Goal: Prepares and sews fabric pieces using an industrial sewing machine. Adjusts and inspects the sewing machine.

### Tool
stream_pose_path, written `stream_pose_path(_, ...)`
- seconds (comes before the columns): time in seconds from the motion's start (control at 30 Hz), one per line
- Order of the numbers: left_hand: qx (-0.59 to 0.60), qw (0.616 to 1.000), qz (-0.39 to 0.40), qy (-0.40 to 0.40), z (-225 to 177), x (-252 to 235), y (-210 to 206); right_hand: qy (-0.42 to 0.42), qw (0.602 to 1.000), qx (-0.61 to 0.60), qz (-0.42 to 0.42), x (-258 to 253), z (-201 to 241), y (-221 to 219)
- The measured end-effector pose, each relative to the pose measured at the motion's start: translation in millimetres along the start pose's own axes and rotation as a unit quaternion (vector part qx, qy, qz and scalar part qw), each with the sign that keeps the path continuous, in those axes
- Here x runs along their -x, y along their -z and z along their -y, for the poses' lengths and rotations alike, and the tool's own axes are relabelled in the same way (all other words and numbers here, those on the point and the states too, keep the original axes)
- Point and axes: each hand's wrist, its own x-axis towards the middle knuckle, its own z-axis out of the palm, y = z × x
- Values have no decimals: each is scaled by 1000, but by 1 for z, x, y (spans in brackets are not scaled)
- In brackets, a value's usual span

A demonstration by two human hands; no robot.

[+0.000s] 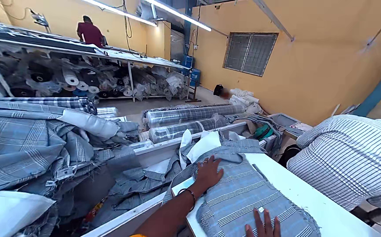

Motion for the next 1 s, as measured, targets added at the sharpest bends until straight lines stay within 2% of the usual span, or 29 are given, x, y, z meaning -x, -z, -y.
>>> stream_pose_path(0.07, 28, 999, -29, 28, -7, -19, -7, 7, 1000, 5, 17, -20, -16, 1)
stream_pose_path(0.17, 68, 996, -3, 61, -3, -35, 4, 40, 998, 6, 38, -37, -38, 4)
stream_pose_path(0.23, 109, 993, -9, 38, 27, -43, 22, 63, 997, 2, 41, -36, -41, 6)
stream_pose_path(0.3, 138, 989, -50, 10, 64, -34, 53, 72, 996, 0, 50, -34, -42, 7)
stream_pose_path(0.4, 154, 985, -81, 21, 119, 14, 102, 75, 996, -1, 47, -32, -42, 5)
stream_pose_path(0.5, 164, 979, 10, 121, 135, 100, 122, 73, 997, -1, 39, -33, -43, 4)
stream_pose_path(0.53, 159, 973, 54, 156, 134, 127, 122, 71, 997, -1, 38, -34, -42, 4)
stream_pose_path(0.6, 172, 961, 84, 198, 142, 165, 111, 65, 998, 5, 24, -35, -39, 2)
stream_pose_path(0.67, 141, 965, 68, 208, 152, 182, 100, 65, 998, 11, -13, -34, -38, -2)
stream_pose_path(0.77, 43, 972, -17, 232, 160, 189, 86, 146, 975, -10, -167, -28, -36, -5)
stream_pose_path(0.8, -1, 969, -41, 243, 156, 194, 88, 194, 962, -25, -193, -23, -31, -3)
stream_pose_path(0.87, -81, 963, -52, 252, 124, 202, 108, 251, 951, -68, -167, -8, -16, 6)
stream_pose_path(0.93, -119, 966, -54, 222, 80, 207, 123, 236, 955, -110, -145, 10, -1, 7)
stream_pose_path(1.0, -122, 981, -49, 143, 40, 195, 125, 182, 963, -158, -122, 18, 4, 2)
